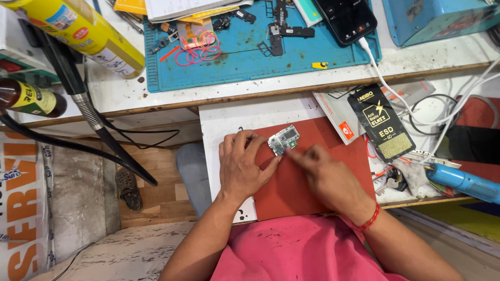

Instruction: The person cleans a small electronic circuit board using a toothbrush. They repeatedly scrub the surface of the board, which is placed on a red mat, while holding it steady with their other hand. The person occasionally repositions the board to access different areas.

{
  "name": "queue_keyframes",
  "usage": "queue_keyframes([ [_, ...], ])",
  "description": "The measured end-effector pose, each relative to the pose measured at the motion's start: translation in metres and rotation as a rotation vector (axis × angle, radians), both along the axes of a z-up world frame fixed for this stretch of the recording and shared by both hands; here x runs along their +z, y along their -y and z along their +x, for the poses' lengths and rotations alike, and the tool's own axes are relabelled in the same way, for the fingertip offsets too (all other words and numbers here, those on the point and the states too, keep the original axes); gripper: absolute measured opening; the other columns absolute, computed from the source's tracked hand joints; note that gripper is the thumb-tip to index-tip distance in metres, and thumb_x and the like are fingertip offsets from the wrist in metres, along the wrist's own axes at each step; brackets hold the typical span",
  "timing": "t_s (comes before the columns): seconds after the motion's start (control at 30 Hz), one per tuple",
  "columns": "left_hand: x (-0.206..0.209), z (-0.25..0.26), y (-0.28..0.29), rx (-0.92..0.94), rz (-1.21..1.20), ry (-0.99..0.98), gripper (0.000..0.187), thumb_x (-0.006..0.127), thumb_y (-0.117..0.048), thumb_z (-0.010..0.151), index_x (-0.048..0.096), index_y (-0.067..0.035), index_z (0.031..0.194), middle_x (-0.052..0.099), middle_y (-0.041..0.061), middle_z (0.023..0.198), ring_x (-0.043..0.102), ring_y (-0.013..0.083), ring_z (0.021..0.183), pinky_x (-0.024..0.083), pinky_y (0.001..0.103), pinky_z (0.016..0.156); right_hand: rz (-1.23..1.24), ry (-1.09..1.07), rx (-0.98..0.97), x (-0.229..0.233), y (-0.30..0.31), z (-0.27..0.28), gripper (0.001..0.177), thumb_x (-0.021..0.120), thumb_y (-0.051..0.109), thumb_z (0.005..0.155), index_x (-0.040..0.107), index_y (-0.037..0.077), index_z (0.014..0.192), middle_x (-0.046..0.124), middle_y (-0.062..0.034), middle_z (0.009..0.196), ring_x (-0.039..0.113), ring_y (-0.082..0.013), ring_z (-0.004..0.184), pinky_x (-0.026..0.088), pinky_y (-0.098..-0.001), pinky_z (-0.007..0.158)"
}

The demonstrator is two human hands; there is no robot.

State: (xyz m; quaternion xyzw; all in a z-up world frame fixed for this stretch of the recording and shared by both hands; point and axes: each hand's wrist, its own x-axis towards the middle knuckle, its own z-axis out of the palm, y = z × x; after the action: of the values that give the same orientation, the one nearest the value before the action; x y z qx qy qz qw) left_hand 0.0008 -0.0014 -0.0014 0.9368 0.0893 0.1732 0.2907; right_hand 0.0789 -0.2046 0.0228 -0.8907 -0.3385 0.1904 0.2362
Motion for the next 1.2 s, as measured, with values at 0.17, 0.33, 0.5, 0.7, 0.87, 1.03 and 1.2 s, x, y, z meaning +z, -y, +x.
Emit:
queue_keyframes([
  [0.17, 0.001, -0.001, -0.002, -0.003, 0.014, 0.006, 0.045, 0.088, -0.037, 0.072, 0.074, -0.012, 0.106, 0.061, 0.003, 0.11, 0.052, 0.0279, 0.104, 0.042, 0.045, 0.09, -0.004, 0.016, -0.002, -0.004, 0.0, 0.003, 0.06, 0.055, 0.004, 0.088, 0.059, 0.027, 0.143, 0.062, -0.0128, 0.111, 0.069, -0.0369, 0.073, 0.057, -0.0485, 0.065],
  [0.33, -0.002, -0.001, 0.002, -0.008, 0.004, 0.003, 0.045, 0.088, -0.038, 0.074, 0.074, -0.011, 0.107, 0.061, 0.004, 0.112, 0.052, 0.0277, 0.104, 0.042, 0.044, 0.09, 0.039, 0.121, -0.045, -0.004, 0.006, 0.005, 0.054, 0.055, 0.003, 0.092, 0.06, 0.022, 0.142, 0.062, -0.0134, 0.108, 0.068, -0.0377, 0.078, 0.056, -0.0487, 0.066],
  [0.5, -0.002, -0.001, 0.001, 0.0, 0.022, 0.016, 0.045, 0.088, -0.038, 0.074, 0.074, -0.011, 0.106, 0.061, 0.005, 0.112, 0.052, 0.0281, 0.104, 0.042, 0.044, 0.09, 0.053, 0.087, -0.012, -0.001, 0.002, 0.008, 0.053, 0.057, 0.003, 0.091, 0.061, 0.02, 0.141, 0.061, -0.0136, 0.104, 0.067, -0.0371, 0.077, 0.055, -0.0482, 0.064],
  [0.7, -0.001, 0.0, -0.001, 0.003, 0.019, -0.02, 0.044, 0.088, -0.037, 0.072, 0.075, -0.013, 0.106, 0.062, 0.004, 0.111, 0.053, 0.0276, 0.104, 0.042, 0.044, 0.089, -0.018, 0.042, 0.019, -0.002, 0.0, 0.006, 0.064, 0.058, 0.002, 0.083, 0.062, 0.024, 0.143, 0.062, -0.0133, 0.107, 0.067, -0.0375, 0.072, 0.056, -0.0487, 0.062],
  [0.87, -0.001, -0.002, -0.001, 0.005, 0.03, 0.004, 0.046, 0.088, -0.037, 0.072, 0.074, -0.012, 0.108, 0.061, 0.005, 0.112, 0.053, 0.0279, 0.105, 0.042, 0.045, 0.09, 0.071, 0.113, 0.01, -0.004, 0.0, 0.008, 0.053, 0.057, 0.003, 0.09, 0.063, 0.023, 0.139, 0.062, -0.0121, 0.103, 0.068, -0.0354, 0.076, 0.056, -0.0474, 0.065],
  [1.03, -0.003, -0.002, 0.002, -0.001, 0.015, 0.013, 0.045, 0.088, -0.038, 0.075, 0.074, -0.011, 0.108, 0.061, 0.005, 0.113, 0.052, 0.0282, 0.104, 0.042, 0.045, 0.091, 0.16, 0.15, -0.036, -0.004, 0.004, 0.013, 0.048, 0.057, 0.003, 0.095, 0.062, 0.018, 0.139, 0.061, -0.0129, 0.102, 0.067, -0.0367, 0.08, 0.056, -0.0465, 0.067],
  [1.2, -0.002, -0.001, -0.003, -0.001, 0.012, -0.013, 0.045, 0.088, -0.039, 0.074, 0.074, -0.012, 0.107, 0.061, 0.004, 0.111, 0.053, 0.0282, 0.105, 0.042, 0.045, 0.089, 0.079, 0.113, 0.006, -0.007, 0.002, 0.007, 0.056, 0.057, 0.002, 0.089, 0.062, 0.021, 0.14, 0.062, -0.0142, 0.105, 0.068, -0.0378, 0.076, 0.057, -0.0486, 0.065],
])
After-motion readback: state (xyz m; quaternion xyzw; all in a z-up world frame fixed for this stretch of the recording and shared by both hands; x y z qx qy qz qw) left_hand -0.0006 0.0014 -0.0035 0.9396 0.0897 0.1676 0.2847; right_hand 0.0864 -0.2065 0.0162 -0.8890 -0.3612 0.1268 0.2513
